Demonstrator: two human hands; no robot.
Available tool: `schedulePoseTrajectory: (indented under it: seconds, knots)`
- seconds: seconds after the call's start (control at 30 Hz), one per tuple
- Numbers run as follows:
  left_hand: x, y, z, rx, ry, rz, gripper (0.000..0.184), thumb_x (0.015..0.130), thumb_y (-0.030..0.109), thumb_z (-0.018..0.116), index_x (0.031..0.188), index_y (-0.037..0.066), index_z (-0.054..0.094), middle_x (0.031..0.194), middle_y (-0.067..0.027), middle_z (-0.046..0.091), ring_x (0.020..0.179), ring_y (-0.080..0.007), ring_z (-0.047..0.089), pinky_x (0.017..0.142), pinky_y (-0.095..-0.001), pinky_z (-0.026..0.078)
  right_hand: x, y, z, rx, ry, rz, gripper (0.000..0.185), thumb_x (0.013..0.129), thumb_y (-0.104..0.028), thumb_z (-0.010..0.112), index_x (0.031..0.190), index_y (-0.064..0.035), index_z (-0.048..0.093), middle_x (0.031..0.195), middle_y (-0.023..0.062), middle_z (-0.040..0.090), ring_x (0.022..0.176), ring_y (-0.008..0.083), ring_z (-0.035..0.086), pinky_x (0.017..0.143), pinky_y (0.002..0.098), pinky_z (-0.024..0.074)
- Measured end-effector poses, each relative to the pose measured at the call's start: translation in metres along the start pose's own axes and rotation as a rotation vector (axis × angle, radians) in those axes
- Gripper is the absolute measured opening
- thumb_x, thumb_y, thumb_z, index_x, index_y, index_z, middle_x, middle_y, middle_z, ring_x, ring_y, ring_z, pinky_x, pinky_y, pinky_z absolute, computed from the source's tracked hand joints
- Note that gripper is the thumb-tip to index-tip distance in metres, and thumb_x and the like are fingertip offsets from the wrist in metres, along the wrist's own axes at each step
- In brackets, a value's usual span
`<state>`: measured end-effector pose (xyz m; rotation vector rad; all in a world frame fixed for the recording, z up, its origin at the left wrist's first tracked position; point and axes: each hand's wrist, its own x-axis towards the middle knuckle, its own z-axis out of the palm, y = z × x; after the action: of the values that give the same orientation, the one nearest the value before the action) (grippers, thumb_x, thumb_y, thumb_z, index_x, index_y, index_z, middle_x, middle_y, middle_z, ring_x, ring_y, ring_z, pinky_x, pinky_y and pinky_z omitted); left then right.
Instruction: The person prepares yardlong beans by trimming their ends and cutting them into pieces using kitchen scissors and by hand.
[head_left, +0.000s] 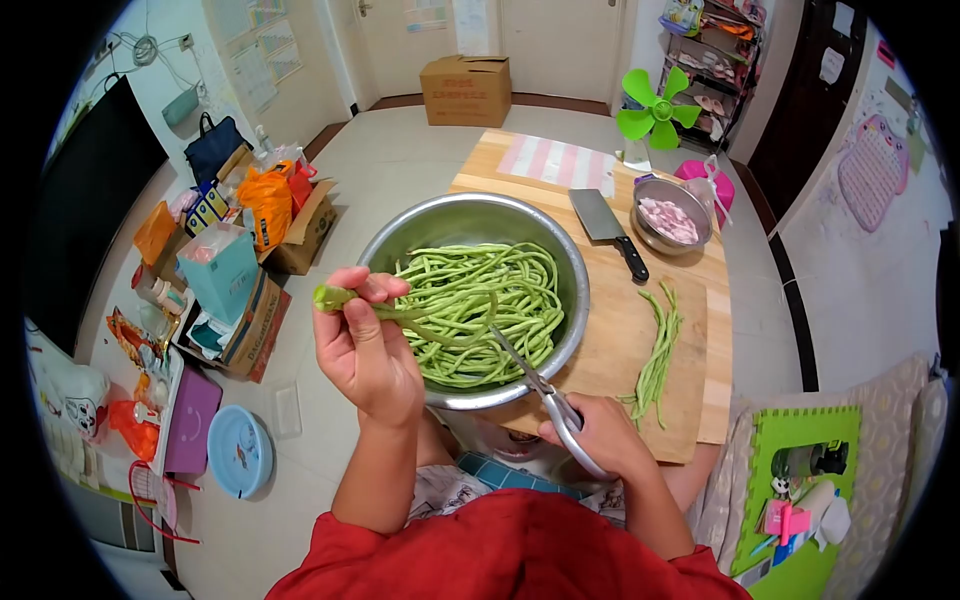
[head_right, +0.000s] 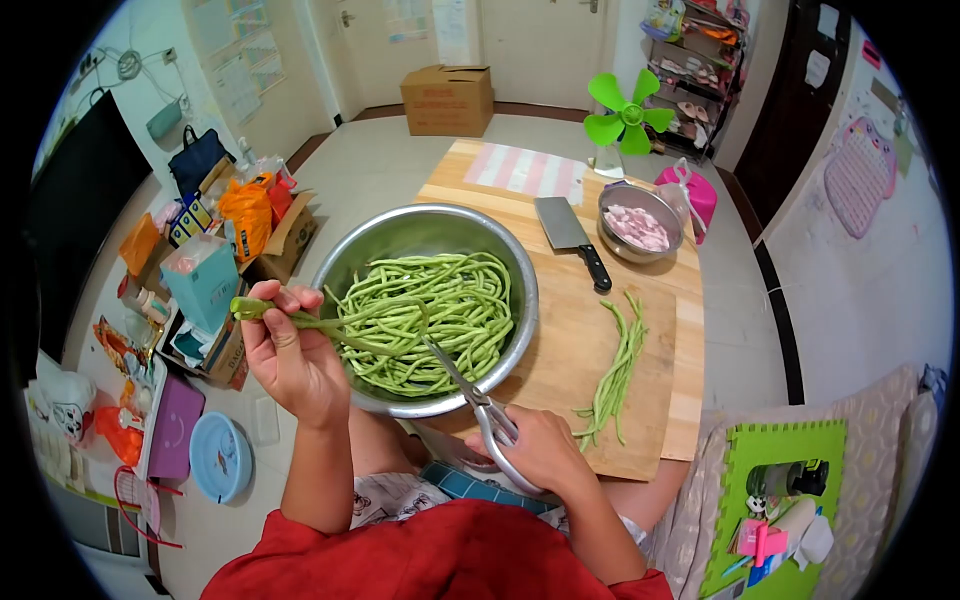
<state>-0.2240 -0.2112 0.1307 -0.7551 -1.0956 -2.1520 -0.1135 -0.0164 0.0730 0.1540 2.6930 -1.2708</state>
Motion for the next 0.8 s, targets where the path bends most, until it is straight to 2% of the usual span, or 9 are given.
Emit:
schedulePoseTrajectory:
  seconds: [0.37, 0.6, 0.77, 0.8]
  knots:
    - [-0.009, 0.000, 0.004, 0.051, -0.078, -0.022, 0.022, 0.094, 0.014, 0.049, 0.105, -0.005, 0.051, 0.086, -0.0081, 0.051, 0.081, -0.0176, 0.053, 0.078, -0.0306, 0.044, -0.001, -0.006, -0.001, 0.042, 0.005, -0.003, 0.042, 0.071, -0.041, 0.068, 0.081, -0.0003, 0.062, 0.062, 0.0161, 0.057, 0.054, 0.0285, 0.052, 0.057, 0.0374, 0.0427]
    - [-0.014, -0.001, 0.004, 0.081, -0.114, -0.032, 0.022, 0.094, 0.015, 0.049, 0.103, -0.005, 0.052, 0.087, -0.0088, 0.052, 0.081, -0.0174, 0.055, 0.075, -0.0298, 0.044, 0.000, 0.002, 0.005, 0.046, 0.055, -0.033, 0.040, 0.072, -0.039, 0.070, 0.076, -0.0003, 0.065, 0.054, 0.0158, 0.052, 0.048, 0.0261, 0.047, 0.052, 0.0360, 0.0407]
    - [-0.018, -0.009, 0.005, 0.108, -0.146, -0.096, 0.021, 0.094, 0.016, 0.049, 0.107, -0.002, 0.051, 0.087, -0.0076, 0.051, 0.084, -0.0196, 0.053, 0.082, -0.0335, 0.044, -0.002, 0.005, 0.002, 0.019, 0.083, -0.027, 0.038, 0.075, -0.038, 0.069, 0.074, 0.0000, 0.064, 0.052, 0.0150, 0.049, 0.046, 0.0240, 0.043, 0.050, 0.0353, 0.0395]
    - [-0.019, -0.012, 0.007, 0.115, -0.161, -0.116, 0.020, 0.095, 0.016, 0.048, 0.107, -0.001, 0.050, 0.088, -0.0082, 0.052, 0.085, -0.0202, 0.055, 0.083, -0.0344, 0.045, -0.002, 0.005, 0.000, -0.005, 0.083, -0.008, 0.042, 0.076, -0.044, 0.066, 0.075, -0.0024, 0.066, 0.056, 0.0169, 0.054, 0.052, 0.0300, 0.050, 0.053, 0.0383, 0.0417]
